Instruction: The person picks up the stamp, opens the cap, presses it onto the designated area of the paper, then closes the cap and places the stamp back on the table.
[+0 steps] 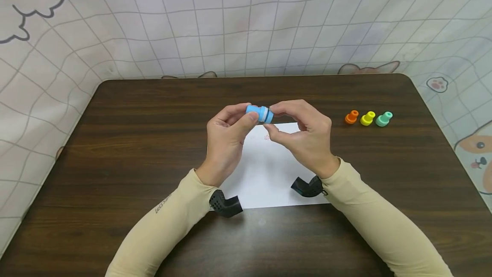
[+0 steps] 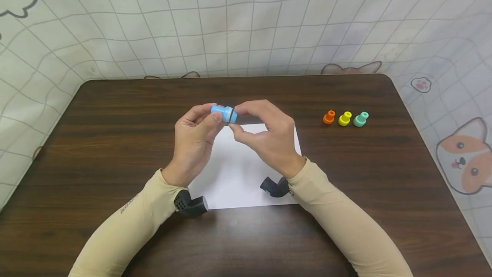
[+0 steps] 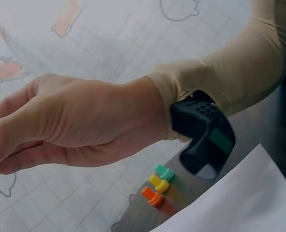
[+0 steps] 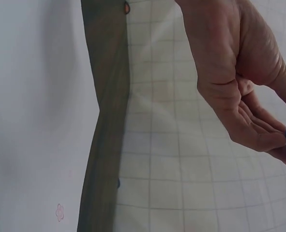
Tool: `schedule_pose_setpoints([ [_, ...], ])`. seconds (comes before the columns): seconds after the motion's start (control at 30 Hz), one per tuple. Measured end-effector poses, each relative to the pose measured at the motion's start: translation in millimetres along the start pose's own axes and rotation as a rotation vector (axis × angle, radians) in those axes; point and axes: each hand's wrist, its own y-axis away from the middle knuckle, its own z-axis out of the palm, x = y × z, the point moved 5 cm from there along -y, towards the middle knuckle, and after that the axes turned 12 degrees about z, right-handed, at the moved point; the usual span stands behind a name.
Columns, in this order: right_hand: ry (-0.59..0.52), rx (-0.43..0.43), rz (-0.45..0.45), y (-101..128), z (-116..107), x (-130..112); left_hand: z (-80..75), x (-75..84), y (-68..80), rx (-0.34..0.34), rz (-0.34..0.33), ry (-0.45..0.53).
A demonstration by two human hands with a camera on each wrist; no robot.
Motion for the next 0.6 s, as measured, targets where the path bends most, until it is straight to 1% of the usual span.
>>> schedule_pose_setpoints([
  [0.17,0.000,-0.002,0.024,0.0,-5.1,1.4,-1.7,2.1,-3.6,-0.003,0.013,-0.016],
  [0.27,-0.006,0.003,0.033,-0.9,-9.5,2.8,-5.1,1.8,-6.6,-0.006,0.007,-0.021],
  [0.43,-0.015,0.018,0.052,-3.3,-20.1,5.2,-16.5,0.8,-14.9,0.009,0.004,-0.046],
  [0.53,-0.015,0.029,0.080,-3.4,-28.0,7.2,-24.3,1.4,-20.8,0.008,0.020,-0.082],
  [0.6,-0.019,0.037,0.097,-3.2,-33.5,8.9,-29.1,2.1,-24.3,0.001,0.033,-0.126],
])
